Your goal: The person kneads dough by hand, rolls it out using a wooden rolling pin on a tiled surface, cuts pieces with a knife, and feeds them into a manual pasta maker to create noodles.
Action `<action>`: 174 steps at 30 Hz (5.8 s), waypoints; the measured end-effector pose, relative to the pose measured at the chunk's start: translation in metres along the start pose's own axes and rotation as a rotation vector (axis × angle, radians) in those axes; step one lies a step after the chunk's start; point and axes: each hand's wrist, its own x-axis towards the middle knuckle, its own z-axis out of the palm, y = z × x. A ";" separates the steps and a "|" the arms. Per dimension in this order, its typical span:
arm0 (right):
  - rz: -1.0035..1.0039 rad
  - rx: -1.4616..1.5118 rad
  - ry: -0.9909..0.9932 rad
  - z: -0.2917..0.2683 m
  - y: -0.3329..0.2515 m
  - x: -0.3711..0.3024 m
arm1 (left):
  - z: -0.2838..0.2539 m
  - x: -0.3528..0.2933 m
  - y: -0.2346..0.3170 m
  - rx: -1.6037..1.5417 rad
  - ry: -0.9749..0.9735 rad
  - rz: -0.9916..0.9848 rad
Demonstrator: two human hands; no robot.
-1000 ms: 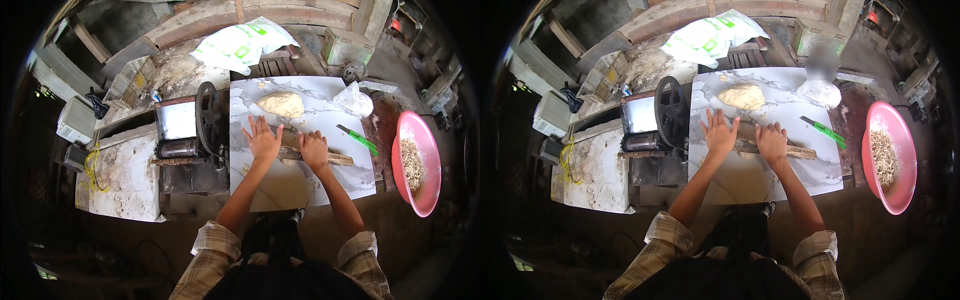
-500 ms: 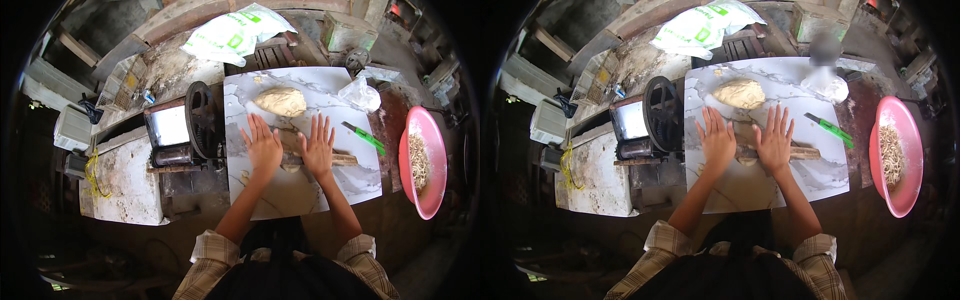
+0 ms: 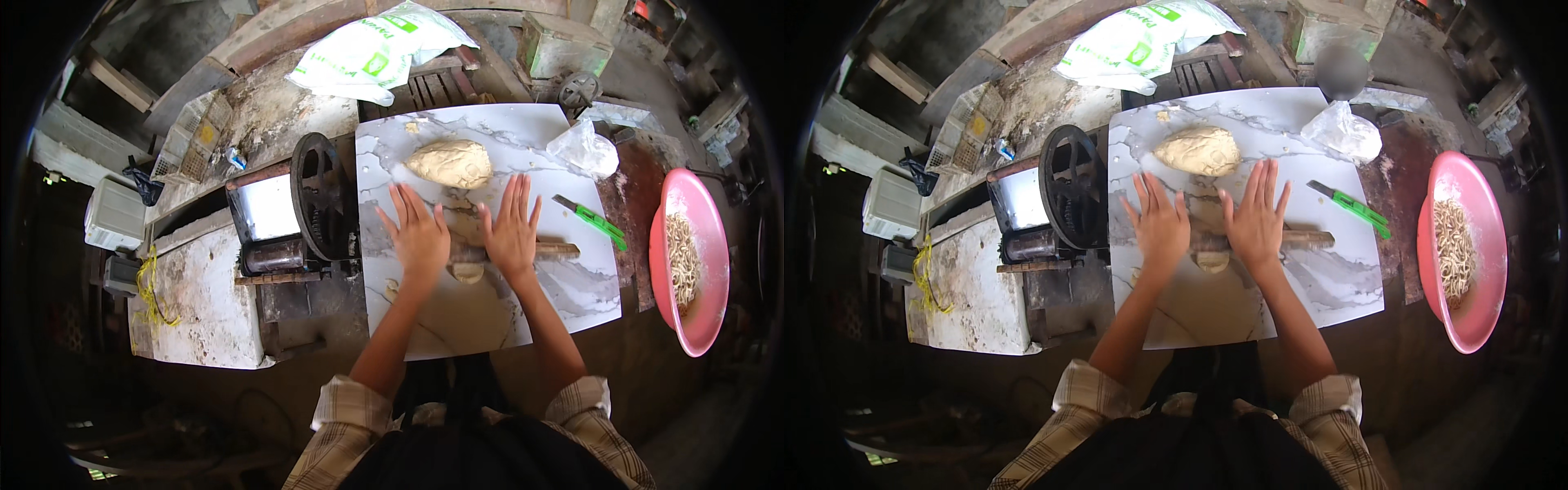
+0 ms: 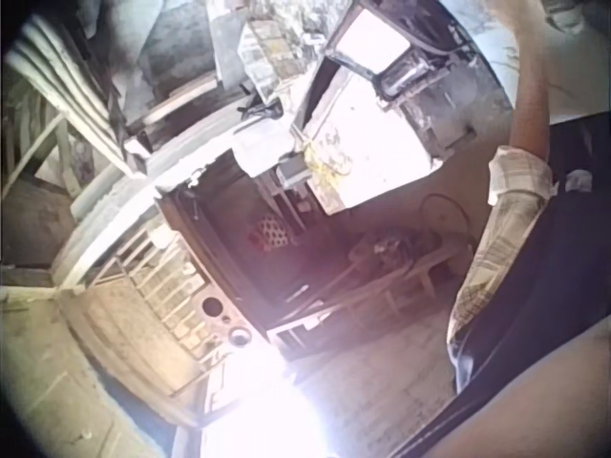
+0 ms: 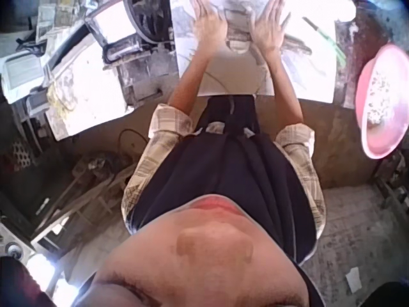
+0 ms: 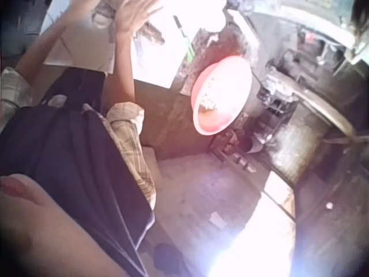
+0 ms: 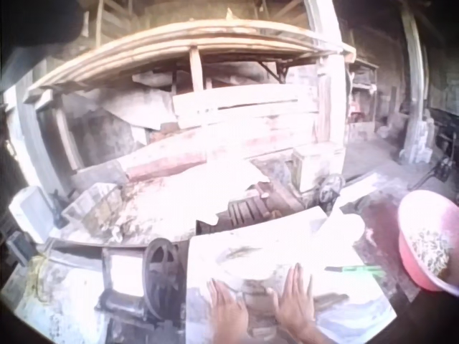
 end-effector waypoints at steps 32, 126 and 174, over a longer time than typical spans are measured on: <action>0.103 -0.062 -0.013 0.012 0.003 0.003 | 0.011 0.018 -0.003 0.071 0.022 0.103; -0.268 0.079 -0.035 -0.011 0.024 -0.046 | -0.003 -0.066 0.005 0.060 -0.196 -0.119; -0.564 0.461 -0.313 -0.056 0.039 -0.064 | -0.049 -0.082 -0.001 -0.054 -0.068 0.046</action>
